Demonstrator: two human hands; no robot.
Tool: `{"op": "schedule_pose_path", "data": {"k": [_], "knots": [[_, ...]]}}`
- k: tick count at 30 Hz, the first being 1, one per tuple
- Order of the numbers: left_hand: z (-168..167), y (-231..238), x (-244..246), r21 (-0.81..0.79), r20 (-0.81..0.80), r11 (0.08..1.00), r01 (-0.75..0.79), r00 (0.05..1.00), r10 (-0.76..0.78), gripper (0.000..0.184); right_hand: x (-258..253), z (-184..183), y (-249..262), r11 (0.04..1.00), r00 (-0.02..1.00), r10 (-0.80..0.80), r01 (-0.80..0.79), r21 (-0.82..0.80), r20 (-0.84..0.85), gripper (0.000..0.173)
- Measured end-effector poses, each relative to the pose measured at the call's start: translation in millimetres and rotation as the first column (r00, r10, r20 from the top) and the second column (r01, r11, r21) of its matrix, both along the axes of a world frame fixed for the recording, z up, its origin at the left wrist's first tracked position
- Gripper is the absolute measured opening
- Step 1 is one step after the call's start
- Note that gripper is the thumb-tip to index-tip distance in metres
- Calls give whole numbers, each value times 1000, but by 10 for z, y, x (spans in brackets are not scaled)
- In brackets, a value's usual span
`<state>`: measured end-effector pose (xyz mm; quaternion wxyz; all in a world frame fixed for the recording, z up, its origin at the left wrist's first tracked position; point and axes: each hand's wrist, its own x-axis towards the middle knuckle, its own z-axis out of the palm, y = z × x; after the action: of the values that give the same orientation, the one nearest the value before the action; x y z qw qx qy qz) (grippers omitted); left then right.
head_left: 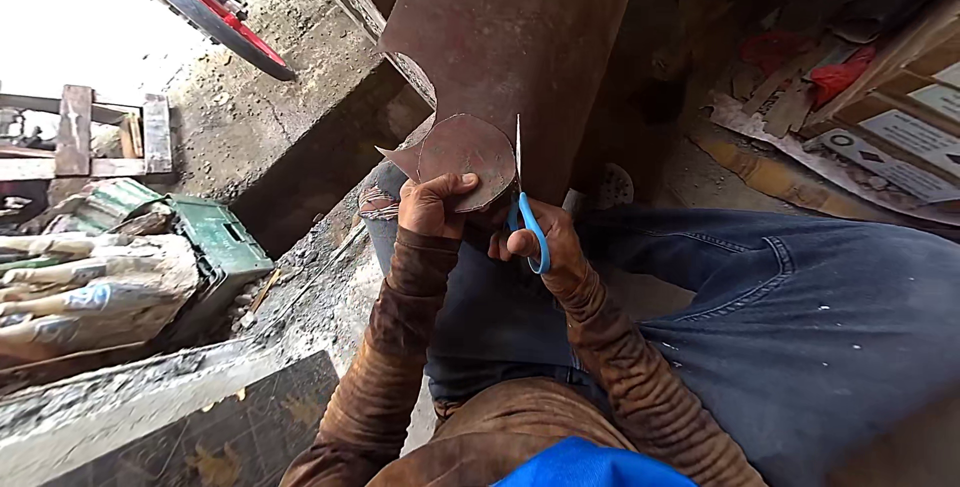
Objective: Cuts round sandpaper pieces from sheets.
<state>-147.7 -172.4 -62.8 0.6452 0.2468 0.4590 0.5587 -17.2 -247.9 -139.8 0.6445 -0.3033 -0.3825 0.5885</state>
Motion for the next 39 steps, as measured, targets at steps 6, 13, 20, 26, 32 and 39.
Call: {"op": "schedule_pose_path", "data": {"k": [6,13,20,26,32,39], "knots": [[90,-89,121,-14,-2,999,-38,999,38,32,87,102,-28,997,994,-73,71,25,85,59],[72,-40,112,-50,9,997,-55,998,56,27,32,89,-34,996,995,-87,88,-20,57,51],[17,-9,99,-87,-5,995,-52,999,52,27,-156,-91,4,979,980,-200,200,-41,-3,37],[-2,-52,51,-32,-13,999,-36,999,36,32,-69,-83,34,995,995,-95,95,7,-8,55],[27,-74,-16,23,1,1000,-19,1000,19,29,-101,-1,34,994,993,-112,112,13,29,54],[33,-56,-77,-14,-72,999,-51,996,50,30,-136,-111,37,987,980,-162,163,4,117,43]]}}
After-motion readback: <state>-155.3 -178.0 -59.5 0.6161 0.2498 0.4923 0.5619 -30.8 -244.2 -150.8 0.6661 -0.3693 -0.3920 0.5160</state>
